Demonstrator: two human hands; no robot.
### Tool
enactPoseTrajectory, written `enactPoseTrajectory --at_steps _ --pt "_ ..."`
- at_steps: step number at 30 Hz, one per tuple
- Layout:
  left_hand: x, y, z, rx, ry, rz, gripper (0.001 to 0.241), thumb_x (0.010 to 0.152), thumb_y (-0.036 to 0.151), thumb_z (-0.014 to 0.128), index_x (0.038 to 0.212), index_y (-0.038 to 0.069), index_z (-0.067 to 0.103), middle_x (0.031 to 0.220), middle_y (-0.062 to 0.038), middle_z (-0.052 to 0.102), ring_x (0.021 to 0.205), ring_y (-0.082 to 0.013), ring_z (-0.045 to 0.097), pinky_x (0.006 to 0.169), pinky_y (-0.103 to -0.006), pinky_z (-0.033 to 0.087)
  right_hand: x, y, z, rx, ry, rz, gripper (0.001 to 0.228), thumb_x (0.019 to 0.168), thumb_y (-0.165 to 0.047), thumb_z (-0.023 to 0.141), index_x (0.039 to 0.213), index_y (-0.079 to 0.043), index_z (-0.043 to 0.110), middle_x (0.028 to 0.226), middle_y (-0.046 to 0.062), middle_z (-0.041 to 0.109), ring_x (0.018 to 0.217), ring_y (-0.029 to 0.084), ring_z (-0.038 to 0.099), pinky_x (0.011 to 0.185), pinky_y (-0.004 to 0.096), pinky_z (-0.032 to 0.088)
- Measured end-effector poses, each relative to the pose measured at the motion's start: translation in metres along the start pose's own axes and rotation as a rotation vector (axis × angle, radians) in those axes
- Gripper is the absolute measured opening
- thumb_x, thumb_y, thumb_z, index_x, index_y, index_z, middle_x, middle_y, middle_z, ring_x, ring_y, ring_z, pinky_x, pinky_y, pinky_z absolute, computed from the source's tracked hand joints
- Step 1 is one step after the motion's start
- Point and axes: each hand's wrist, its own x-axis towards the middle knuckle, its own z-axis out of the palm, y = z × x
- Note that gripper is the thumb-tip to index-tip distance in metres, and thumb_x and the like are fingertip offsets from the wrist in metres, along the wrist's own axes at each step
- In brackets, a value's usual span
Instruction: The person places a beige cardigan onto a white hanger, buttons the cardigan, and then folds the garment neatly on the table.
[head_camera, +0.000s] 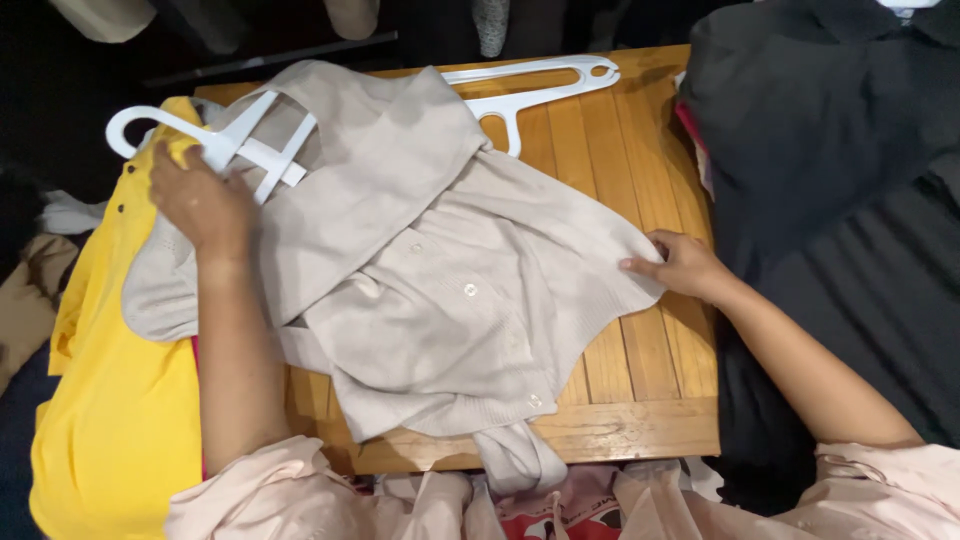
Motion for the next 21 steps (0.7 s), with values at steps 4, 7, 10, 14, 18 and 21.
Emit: enactPoseTrajectory --at_steps 4,7,10,14,18,21 --pt "-0.008 -0.055 0.036 0.285 -0.028 -0.15 0.063 0.081 0.045 0.083 0.123 0.002 0.064 0.121 -0.018 0.063 0.097 -0.0381 0.063 0.077 -0.0503 0.045 -0.009 -0.038 0.009 0.05 -0.118 0.121 0.042 0.079 -0.041 0.082 0.11 -0.013 0.08 0.109 0.002 0.078 0.099 0.017 0.072 0.083 0.03 0.051" --pt "-0.019 -0.079 0.058 0.247 -0.052 -0.162 0.044 0.09 0.048 0.08 0.106 0.009 0.069 0.098 -0.012 0.071 0.088 -0.0354 0.066 0.07 -0.0479 0.048 0.004 -0.041 0.027 0.295 -0.084 -0.093 0.034 0.09 -0.018 0.072 0.123 -0.01 0.068 0.112 0.005 0.075 0.1 0.019 0.071 0.085 0.034 0.055" --pt "-0.022 -0.075 0.045 0.094 0.019 -0.125 0.045 0.089 0.04 0.087 0.11 0.006 0.066 0.1 -0.015 0.068 0.086 -0.0389 0.067 0.066 -0.0505 0.053 0.004 -0.069 0.029 0.412 -0.027 -0.156 0.018 0.098 -0.025 0.068 0.11 -0.013 0.06 0.095 0.003 0.069 0.081 0.016 0.068 0.068 0.032 0.054" --pt "-0.021 -0.064 -0.001 0.077 -0.007 -0.097 0.045 0.093 0.036 0.083 0.119 0.006 0.062 0.106 -0.016 0.065 0.082 -0.0404 0.068 0.06 -0.0538 0.052 0.028 -0.061 0.023 0.331 0.126 -0.381 0.024 0.103 -0.026 0.064 0.117 -0.008 0.07 0.108 0.003 0.074 0.096 0.014 0.067 0.085 0.029 0.052" --pt "-0.017 -0.042 -0.056 0.025 0.035 0.018 0.053 0.094 0.034 0.082 0.134 0.004 0.064 0.108 -0.019 0.065 0.079 -0.0442 0.069 0.057 -0.0574 0.05 0.014 -0.053 -0.02 0.279 0.343 -0.376 0.026 0.103 -0.03 0.069 0.119 -0.009 0.073 0.108 0.0 0.073 0.094 0.009 0.063 0.081 0.027 0.049" --pt "-0.009 -0.014 -0.08 -0.035 0.033 0.077 0.053 0.094 0.03 0.082 0.136 0.003 0.064 0.112 -0.02 0.066 0.083 -0.0476 0.068 0.058 -0.0599 0.048 -0.012 -0.038 -0.055 0.327 0.444 -0.393 0.016 0.106 -0.023 0.072 0.117 -0.011 0.072 0.105 -0.005 0.069 0.091 0.005 0.058 0.078 0.024 0.048"
